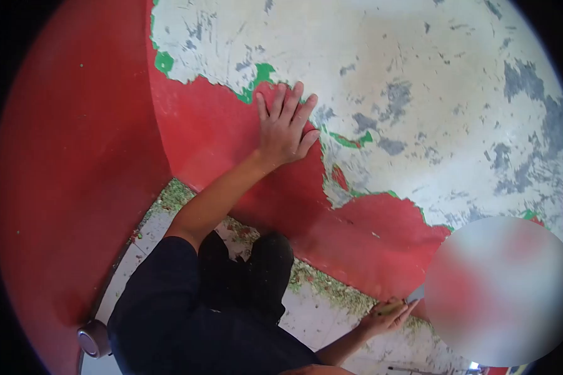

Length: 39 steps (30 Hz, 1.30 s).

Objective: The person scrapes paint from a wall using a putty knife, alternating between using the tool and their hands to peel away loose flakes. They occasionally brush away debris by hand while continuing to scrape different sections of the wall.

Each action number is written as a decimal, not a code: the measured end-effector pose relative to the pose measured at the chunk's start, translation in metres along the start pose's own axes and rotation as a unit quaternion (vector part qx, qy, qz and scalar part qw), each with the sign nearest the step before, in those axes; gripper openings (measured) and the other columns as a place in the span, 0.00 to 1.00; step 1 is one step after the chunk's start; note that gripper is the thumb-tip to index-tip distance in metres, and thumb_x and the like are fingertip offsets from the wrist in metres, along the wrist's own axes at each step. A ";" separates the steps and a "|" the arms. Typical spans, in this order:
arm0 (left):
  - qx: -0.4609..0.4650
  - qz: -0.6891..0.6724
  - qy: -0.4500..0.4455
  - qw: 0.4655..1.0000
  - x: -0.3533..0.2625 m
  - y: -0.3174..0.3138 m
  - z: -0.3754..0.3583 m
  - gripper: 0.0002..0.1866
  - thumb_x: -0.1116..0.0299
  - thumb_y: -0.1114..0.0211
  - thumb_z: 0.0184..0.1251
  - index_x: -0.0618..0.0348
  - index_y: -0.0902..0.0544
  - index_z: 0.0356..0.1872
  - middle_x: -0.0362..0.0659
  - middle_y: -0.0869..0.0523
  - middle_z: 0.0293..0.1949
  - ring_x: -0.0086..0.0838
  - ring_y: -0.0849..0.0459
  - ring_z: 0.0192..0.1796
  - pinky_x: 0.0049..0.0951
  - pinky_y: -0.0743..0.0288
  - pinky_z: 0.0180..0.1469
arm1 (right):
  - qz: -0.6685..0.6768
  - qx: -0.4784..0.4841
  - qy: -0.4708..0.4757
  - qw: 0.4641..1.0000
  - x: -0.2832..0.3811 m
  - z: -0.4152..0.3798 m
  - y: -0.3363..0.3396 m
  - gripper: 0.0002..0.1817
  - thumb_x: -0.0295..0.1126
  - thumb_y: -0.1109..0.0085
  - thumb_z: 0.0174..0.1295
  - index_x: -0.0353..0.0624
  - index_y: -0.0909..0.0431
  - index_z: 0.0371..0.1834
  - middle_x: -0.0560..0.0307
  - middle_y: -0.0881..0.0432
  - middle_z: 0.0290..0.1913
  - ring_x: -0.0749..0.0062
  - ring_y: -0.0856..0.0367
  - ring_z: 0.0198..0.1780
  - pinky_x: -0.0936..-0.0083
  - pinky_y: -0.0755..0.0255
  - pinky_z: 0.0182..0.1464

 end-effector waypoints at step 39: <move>0.064 -0.280 -0.165 0.944 -0.082 -0.017 -0.081 0.08 0.69 0.36 0.67 0.55 0.19 0.26 0.43 0.17 0.44 0.39 0.22 0.54 0.46 0.30 0.62 | 0.052 0.118 -0.150 0.980 -0.070 -0.130 0.014 0.26 0.27 0.53 0.74 0.35 0.38 0.74 0.55 0.21 0.32 0.84 0.30 0.18 0.84 0.35 0.19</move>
Point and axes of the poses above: each hand's wrist, its own z-axis towards the middle knuckle, its own y-axis out of the back of the hand, x = y × z, the point moved 6 cm from there along z, towards the middle knuckle
